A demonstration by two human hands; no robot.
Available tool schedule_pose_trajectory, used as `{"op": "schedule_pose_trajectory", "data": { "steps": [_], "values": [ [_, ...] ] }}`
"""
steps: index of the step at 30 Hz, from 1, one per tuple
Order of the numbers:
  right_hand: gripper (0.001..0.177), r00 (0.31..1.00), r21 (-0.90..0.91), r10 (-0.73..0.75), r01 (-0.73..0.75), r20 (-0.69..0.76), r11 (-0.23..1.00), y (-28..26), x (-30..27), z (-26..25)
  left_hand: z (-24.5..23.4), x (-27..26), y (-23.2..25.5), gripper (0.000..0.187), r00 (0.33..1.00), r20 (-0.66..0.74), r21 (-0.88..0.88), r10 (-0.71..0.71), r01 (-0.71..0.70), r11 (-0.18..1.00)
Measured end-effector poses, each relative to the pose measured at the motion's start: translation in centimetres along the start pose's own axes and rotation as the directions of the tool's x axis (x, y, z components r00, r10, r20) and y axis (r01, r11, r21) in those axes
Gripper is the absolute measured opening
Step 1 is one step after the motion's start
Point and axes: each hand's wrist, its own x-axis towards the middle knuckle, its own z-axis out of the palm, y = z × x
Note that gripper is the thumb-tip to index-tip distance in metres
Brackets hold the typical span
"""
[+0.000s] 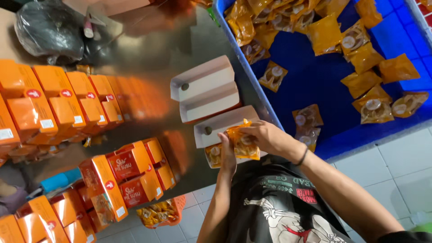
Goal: The person repeatedly picks small orange snack packets from a blue bin and places them into white cardboard boxes on a metal table. The person closes the boxes and stacks them with other completed boxes. The process is repeated continuously throughout the clip.
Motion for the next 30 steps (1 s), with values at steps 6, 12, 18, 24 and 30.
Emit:
{"op": "schedule_pose_trajectory", "data": {
  "steps": [6, 12, 18, 24, 30],
  "values": [
    [0.084, 0.866, -0.038, 0.151, -0.192, -0.477, 0.981, -1.4, -2.6, 8.6, -4.6, 0.0, -5.9, 0.075, 0.996, -0.081, 0.305, -0.044, 0.067, 0.950],
    [0.080, 0.661, 0.159, 0.748, -0.746, 0.062, 0.646, 2.6, -2.9, 14.8, -11.0, 0.6, -14.8, 0.070, 0.922, 0.051, 0.795, 0.383, -0.270, 0.544],
    [0.069, 0.685, 0.176, 0.719, -0.726, 0.113, 0.664, 1.1, 0.0, 14.4, -13.1, 1.6, -16.9, 0.062, 0.829, 0.082, 0.974, 0.554, -0.185, 0.134],
    [0.037, 0.906, -0.782, 0.027, -0.380, -0.423, 0.495, 5.4, -2.1, 21.2, -13.0, 2.3, -17.5, 0.065, 0.818, 0.108, 0.974, 0.565, -0.202, 0.105],
    [0.038, 0.936, -0.895, -0.140, -0.253, -0.322, 0.368, 8.3, -0.9, 21.3, -10.7, 2.6, -16.8, 0.059, 0.861, 0.209, 0.973, 0.463, -0.230, -0.012]
  ]
}}
